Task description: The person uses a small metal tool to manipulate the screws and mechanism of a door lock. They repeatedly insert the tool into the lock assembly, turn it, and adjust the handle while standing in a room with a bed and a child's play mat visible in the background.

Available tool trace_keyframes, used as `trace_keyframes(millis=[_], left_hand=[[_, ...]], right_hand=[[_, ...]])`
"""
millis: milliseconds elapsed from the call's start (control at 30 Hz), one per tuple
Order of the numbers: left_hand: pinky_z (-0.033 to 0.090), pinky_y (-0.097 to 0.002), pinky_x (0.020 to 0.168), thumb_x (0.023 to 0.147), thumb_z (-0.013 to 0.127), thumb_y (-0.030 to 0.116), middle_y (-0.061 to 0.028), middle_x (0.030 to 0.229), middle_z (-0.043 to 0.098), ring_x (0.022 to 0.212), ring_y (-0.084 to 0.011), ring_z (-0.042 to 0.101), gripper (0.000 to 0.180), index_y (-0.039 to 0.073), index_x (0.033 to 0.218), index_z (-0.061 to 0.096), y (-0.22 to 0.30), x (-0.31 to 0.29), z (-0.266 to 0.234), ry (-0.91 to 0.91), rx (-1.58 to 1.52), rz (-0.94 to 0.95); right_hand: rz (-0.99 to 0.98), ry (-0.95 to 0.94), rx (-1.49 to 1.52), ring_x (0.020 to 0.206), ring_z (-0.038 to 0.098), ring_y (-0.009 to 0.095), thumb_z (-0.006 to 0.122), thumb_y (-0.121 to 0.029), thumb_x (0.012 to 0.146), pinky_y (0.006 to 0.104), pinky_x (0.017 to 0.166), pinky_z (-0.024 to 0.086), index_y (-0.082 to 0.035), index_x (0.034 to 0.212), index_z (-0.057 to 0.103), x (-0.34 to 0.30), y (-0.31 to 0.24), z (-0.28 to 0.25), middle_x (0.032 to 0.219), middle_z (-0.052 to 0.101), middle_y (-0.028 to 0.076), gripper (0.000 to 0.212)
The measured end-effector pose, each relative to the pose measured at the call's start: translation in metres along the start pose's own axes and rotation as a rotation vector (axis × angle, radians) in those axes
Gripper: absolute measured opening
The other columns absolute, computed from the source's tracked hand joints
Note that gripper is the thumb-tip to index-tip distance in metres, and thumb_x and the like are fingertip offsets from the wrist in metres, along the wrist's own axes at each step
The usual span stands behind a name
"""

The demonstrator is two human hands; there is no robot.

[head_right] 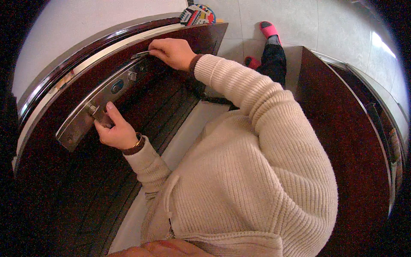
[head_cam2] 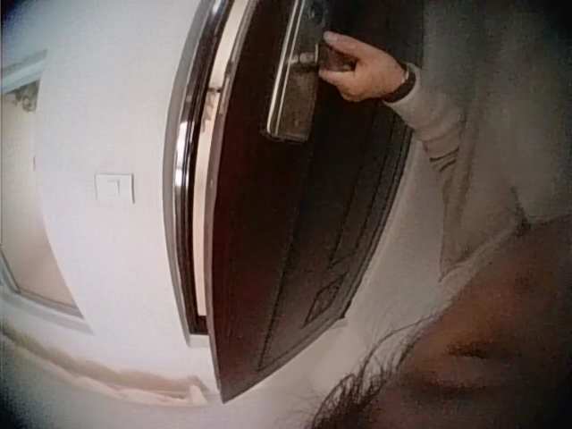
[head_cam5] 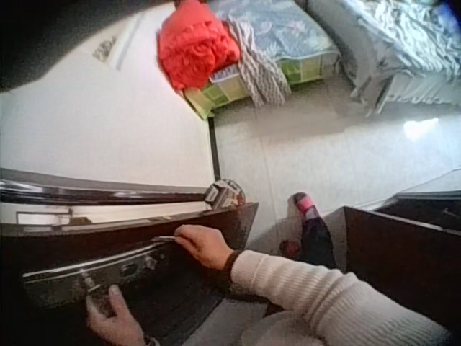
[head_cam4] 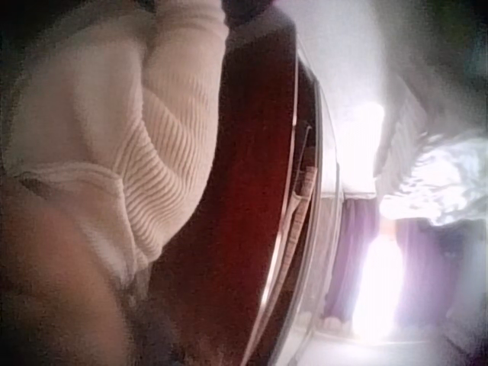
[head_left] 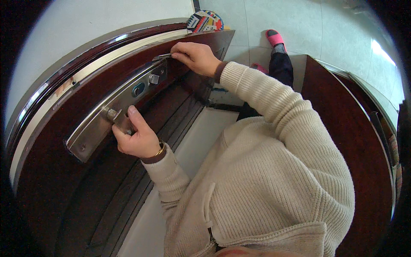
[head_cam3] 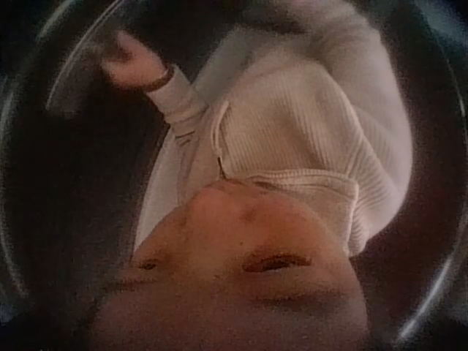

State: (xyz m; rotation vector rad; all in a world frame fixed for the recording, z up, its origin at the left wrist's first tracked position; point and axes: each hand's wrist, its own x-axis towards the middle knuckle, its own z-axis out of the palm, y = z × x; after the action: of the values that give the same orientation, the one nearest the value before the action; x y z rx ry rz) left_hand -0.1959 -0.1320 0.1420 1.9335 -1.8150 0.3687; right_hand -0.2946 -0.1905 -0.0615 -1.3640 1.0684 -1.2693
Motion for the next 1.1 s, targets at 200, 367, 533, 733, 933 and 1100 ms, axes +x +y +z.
trace_keyframes(millis=[200, 367, 533, 733, 933, 1100], left_hand=[[0.048, -0.0267, 0.059, 0.081, 0.068, 0.016, -0.0124, 0.074, 0.068, 0.064, -0.0154, 0.064, 0.022, -0.004, 0.081, 0.058, 0.003, 0.003, 0.001, 0.011, -0.005, 0.016], [0.047, -0.0256, 0.057, 0.08, 0.068, 0.016, -0.0119, 0.072, 0.067, 0.061, -0.0142, 0.063, 0.021, -0.003, 0.079, 0.058, 0.003, 0.001, -0.003, 0.002, 0.024, 0.007], [0.046, -0.0256, 0.055, 0.08, 0.069, 0.016, -0.0114, 0.069, 0.066, 0.058, -0.0142, 0.062, 0.022, -0.003, 0.078, 0.058, 0.001, 0.001, -0.001, 0.014, -0.007, 0.009], [0.047, -0.0265, 0.055, 0.08, 0.069, 0.018, -0.0118, 0.07, 0.066, 0.058, -0.0158, 0.062, 0.023, -0.003, 0.079, 0.058, -0.005, -0.001, -0.002, 0.013, 0.013, 0.017], [0.048, -0.0273, 0.057, 0.08, 0.069, 0.018, -0.0118, 0.071, 0.067, 0.061, -0.0172, 0.064, 0.024, -0.004, 0.083, 0.06, -0.005, -0.003, -0.001, 0.039, 0.044, 0.056], [0.048, -0.0274, 0.058, 0.08, 0.069, 0.017, -0.012, 0.072, 0.067, 0.062, -0.0174, 0.064, 0.023, -0.004, 0.081, 0.059, -0.007, -0.005, -0.003, 0.031, -0.007, 0.029]], right_hand=[[-0.045, -0.013, 0.051, 0.085, 0.059, 0.031, 0.056, -0.021, 0.088, 0.0352, 0.073, 0.048, -0.008, 0.098, 0.057, 0.015, -0.011, 0.003, 0.089, 0.06, 0.012, 0.016], [-0.037, 0.01, 0.081, 0.084, 0.059, 0.029, 0.056, -0.02, 0.088, 0.0343, 0.073, 0.048, -0.007, 0.095, 0.059, 0.011, -0.005, -0.001, 0.089, 0.061, 0.011, 0.014], [-0.054, -0.005, 0.004, 0.084, 0.059, 0.03, 0.055, -0.021, 0.088, 0.0343, 0.073, 0.047, -0.007, 0.095, 0.058, 0.011, -0.001, 0.003, 0.089, 0.061, 0.012, 0.016], [-0.028, 0.014, 0.047, 0.082, 0.059, 0.031, 0.054, -0.026, 0.088, 0.0384, 0.07, 0.047, -0.01, 0.094, 0.058, 0.007, -0.005, 0.005, 0.085, 0.061, 0.011, 0.017], [-0.035, -0.017, 0.058, 0.083, 0.059, 0.03, 0.055, -0.024, 0.088, 0.0365, 0.071, 0.047, -0.009, 0.095, 0.058, 0.008, -0.003, 0.003, 0.087, 0.061, 0.012, 0.017], [0.001, -0.079, 0.073, 0.082, 0.059, 0.031, 0.056, -0.023, 0.088, 0.0346, 0.071, 0.047, -0.008, 0.095, 0.058, 0.009, 0.005, 0.0, 0.087, 0.06, 0.012, 0.016]])
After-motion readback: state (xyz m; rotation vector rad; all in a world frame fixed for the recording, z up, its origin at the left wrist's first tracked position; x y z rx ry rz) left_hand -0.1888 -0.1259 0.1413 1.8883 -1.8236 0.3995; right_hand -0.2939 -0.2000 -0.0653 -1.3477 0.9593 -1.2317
